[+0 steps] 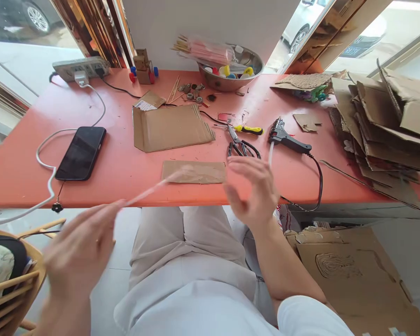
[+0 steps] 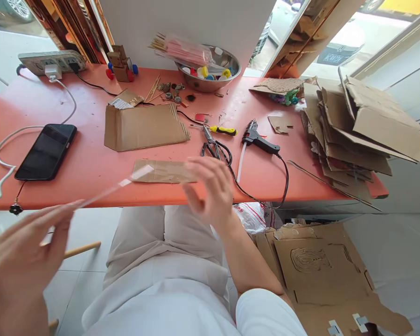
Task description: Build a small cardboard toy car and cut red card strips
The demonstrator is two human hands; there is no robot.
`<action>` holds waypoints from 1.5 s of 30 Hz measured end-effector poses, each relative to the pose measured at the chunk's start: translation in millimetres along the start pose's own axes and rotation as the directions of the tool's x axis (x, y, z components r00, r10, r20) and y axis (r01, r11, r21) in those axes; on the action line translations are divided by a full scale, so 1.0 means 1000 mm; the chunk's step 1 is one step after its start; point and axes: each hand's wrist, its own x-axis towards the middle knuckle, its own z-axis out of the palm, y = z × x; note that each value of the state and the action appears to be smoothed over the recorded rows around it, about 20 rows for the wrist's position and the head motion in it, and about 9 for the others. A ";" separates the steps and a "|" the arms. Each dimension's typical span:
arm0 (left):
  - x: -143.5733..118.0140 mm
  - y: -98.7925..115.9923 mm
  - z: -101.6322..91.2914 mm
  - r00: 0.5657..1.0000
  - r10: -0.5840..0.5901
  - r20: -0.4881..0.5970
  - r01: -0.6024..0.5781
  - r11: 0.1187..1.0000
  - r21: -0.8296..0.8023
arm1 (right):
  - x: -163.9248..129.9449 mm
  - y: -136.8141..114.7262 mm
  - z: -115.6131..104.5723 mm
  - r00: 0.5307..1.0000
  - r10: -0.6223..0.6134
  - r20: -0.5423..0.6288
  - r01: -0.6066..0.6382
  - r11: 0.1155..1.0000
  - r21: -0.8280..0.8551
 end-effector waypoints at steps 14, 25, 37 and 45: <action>0.064 0.048 0.082 0.971 0.221 -0.092 -0.229 0.970 -0.086 | -0.014 0.025 -0.009 0.946 -0.015 0.324 0.077 0.981 -0.180; 0.042 0.060 0.086 0.974 0.174 0.147 -0.158 0.981 -0.112 | -0.022 0.022 -0.011 0.900 0.088 0.426 -0.015 0.985 -0.173; 0.027 0.066 0.079 0.977 0.113 0.180 -0.095 0.990 -0.105 | -0.013 0.026 -0.016 0.856 0.052 0.515 -0.047 0.999 -0.022; 0.018 0.067 0.072 0.991 0.039 0.131 -0.024 0.993 -0.114 | -0.008 0.022 -0.019 0.835 0.068 0.547 -0.152 0.982 0.110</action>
